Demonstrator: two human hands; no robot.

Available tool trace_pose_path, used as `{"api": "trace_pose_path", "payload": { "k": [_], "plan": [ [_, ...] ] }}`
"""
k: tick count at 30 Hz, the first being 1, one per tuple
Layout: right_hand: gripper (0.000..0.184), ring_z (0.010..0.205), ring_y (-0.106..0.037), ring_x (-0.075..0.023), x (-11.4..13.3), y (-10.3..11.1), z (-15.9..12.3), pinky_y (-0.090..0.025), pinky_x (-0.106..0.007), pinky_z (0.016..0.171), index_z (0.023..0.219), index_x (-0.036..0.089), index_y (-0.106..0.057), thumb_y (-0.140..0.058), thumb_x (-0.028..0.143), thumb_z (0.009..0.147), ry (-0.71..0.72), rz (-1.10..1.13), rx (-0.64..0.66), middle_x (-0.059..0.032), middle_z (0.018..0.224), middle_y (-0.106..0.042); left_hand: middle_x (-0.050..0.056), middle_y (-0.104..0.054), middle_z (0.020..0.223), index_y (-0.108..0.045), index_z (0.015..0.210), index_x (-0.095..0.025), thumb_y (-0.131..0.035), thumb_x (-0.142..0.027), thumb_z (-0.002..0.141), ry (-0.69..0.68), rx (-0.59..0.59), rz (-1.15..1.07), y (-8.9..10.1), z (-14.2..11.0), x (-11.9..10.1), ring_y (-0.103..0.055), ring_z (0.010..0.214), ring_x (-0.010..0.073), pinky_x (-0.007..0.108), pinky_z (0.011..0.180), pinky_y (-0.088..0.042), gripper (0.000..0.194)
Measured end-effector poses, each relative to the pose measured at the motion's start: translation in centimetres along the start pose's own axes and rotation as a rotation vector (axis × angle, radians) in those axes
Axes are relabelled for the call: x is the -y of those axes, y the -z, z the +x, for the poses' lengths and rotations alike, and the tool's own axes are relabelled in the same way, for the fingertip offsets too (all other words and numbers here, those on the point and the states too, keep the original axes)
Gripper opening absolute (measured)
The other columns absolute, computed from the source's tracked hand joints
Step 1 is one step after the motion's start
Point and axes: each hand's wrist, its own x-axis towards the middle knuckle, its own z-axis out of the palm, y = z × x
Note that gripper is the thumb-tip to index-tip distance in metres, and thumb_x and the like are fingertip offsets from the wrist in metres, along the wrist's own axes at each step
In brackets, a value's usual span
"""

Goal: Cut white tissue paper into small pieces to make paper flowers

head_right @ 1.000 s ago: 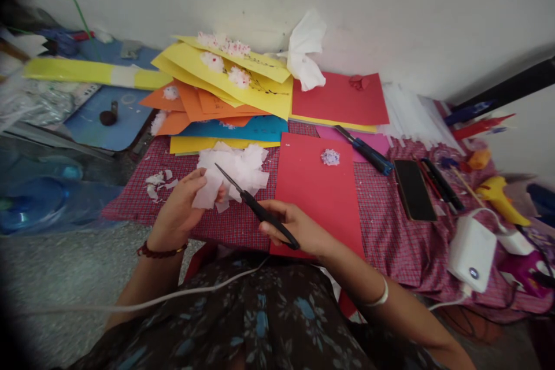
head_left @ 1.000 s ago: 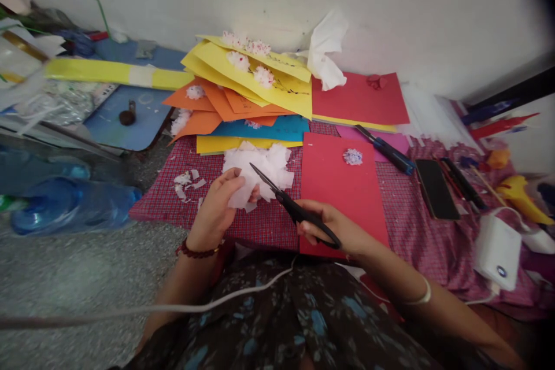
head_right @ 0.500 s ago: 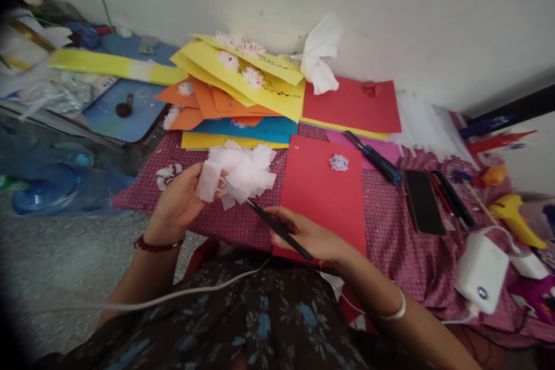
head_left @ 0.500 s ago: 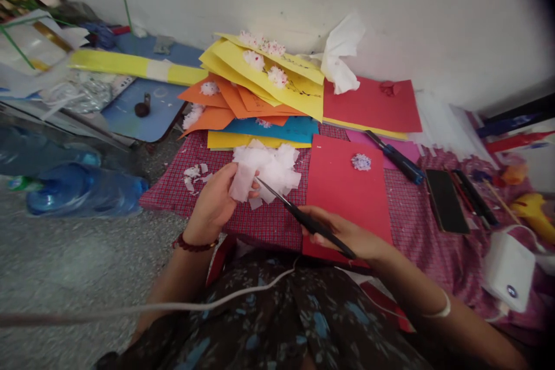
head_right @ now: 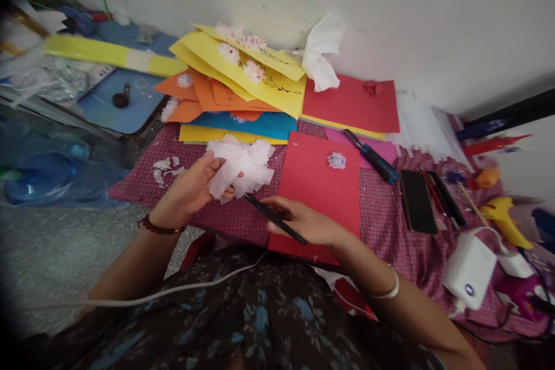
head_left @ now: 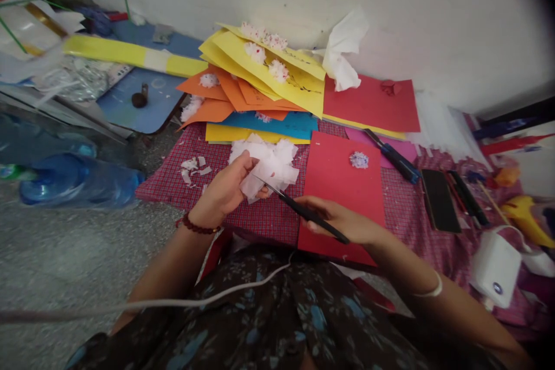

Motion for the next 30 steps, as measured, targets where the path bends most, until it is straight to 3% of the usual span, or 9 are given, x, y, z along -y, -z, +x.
{"api": "trace_pose_path", "payload": {
  "k": [5,11,13,16,20,24,26,30],
  "plan": [
    [0.066,0.097,-0.059,-0.0207,0.1,0.1,0.2,-0.049,-0.033,0.084,0.134,0.013,-0.056,-0.067,0.058,0.087,-0.013,-0.024,-0.051,-0.0112,0.113,-0.064,0.007,-0.071,0.075,-0.06,0.091,-0.013,-0.038,-0.04,0.105,0.002,0.013,0.005,-0.3,0.2,0.1,-0.066,0.053,0.0161,0.028,0.05,-0.057,0.038],
    [0.066,0.059,-0.042,-0.0096,0.1,-0.1,0.2,-0.035,-0.024,0.053,0.131,0.013,-0.058,-0.066,0.062,0.087,-0.099,0.035,-0.06,0.0032,0.075,-0.05,0.009,-0.073,0.078,-0.059,0.089,-0.015,-0.043,-0.039,0.103,0.0,0.016,0.008,-0.4,0.3,0.4,-0.066,0.051,0.0157,0.03,0.052,-0.059,0.032],
    [0.065,0.066,-0.049,-0.0117,0.0,0.0,0.3,-0.041,-0.025,0.058,0.131,0.014,-0.057,-0.067,0.061,0.087,-0.063,0.013,-0.063,0.0003,0.081,-0.057,0.008,-0.072,0.075,-0.06,0.086,-0.014,-0.055,-0.035,0.097,-0.034,0.02,0.023,-0.3,0.2,0.6,-0.065,0.051,0.0158,0.029,0.049,-0.057,0.024],
    [0.066,0.099,-0.062,-0.0216,0.1,0.1,0.5,-0.052,-0.034,0.084,0.135,0.015,-0.055,-0.069,0.056,0.086,0.021,-0.076,-0.044,-0.0108,0.114,-0.067,0.004,-0.068,0.068,-0.062,0.08,-0.015,-0.074,-0.024,0.079,-0.1,0.023,0.059,0.0,0.1,0.6,-0.062,0.049,0.0136,0.022,0.041,-0.048,0.016],
    [0.072,0.121,-0.062,-0.0294,0.5,0.2,-0.7,-0.052,-0.044,0.102,0.145,0.018,-0.05,-0.073,0.046,0.084,0.053,-0.216,-0.066,-0.0158,0.138,-0.062,-0.002,-0.063,0.061,-0.061,0.075,-0.016,-0.079,-0.015,0.07,-0.21,-0.129,0.041,0.4,-0.1,-0.2,-0.055,0.044,0.0078,0.017,0.037,-0.037,0.019],
    [0.058,0.125,-0.063,-0.0279,-0.9,0.2,-4.2,-0.05,-0.047,0.108,0.143,0.025,-0.056,-0.066,0.032,0.087,0.06,-0.34,-0.34,-0.0112,0.141,-0.063,-0.007,-0.054,0.053,-0.06,0.072,-0.017,-0.074,-0.012,0.074,-0.335,-0.207,-0.001,1.1,-0.2,-1.2,-0.038,0.035,0.0028,0.015,0.035,-0.026,0.015],
    [0.056,0.124,-0.063,-0.0273,-2.7,0.4,-6.5,-0.049,-0.046,0.109,0.142,0.024,-0.057,-0.064,0.028,0.087,0.026,-0.379,-0.57,-0.0111,0.139,-0.064,-0.007,-0.052,0.052,-0.061,0.073,-0.017,-0.073,-0.012,0.075,-0.36,-0.217,0.007,1.5,-0.3,-1.2,-0.039,0.037,0.0031,0.015,0.036,-0.027,0.013],
    [0.058,0.112,-0.069,-0.0285,-7.5,1.8,-10.7,-0.054,-0.048,0.1,0.139,0.016,-0.057,-0.065,0.036,0.085,-0.066,-0.355,-1.15,-0.0146,0.127,-0.07,-0.006,-0.053,0.054,-0.057,0.071,-0.017,-0.076,-0.012,0.073,-0.314,-0.17,-0.009,1.8,0.0,-0.5,-0.042,0.041,0.0044,0.015,0.039,-0.032,0.019]
  ]
}}
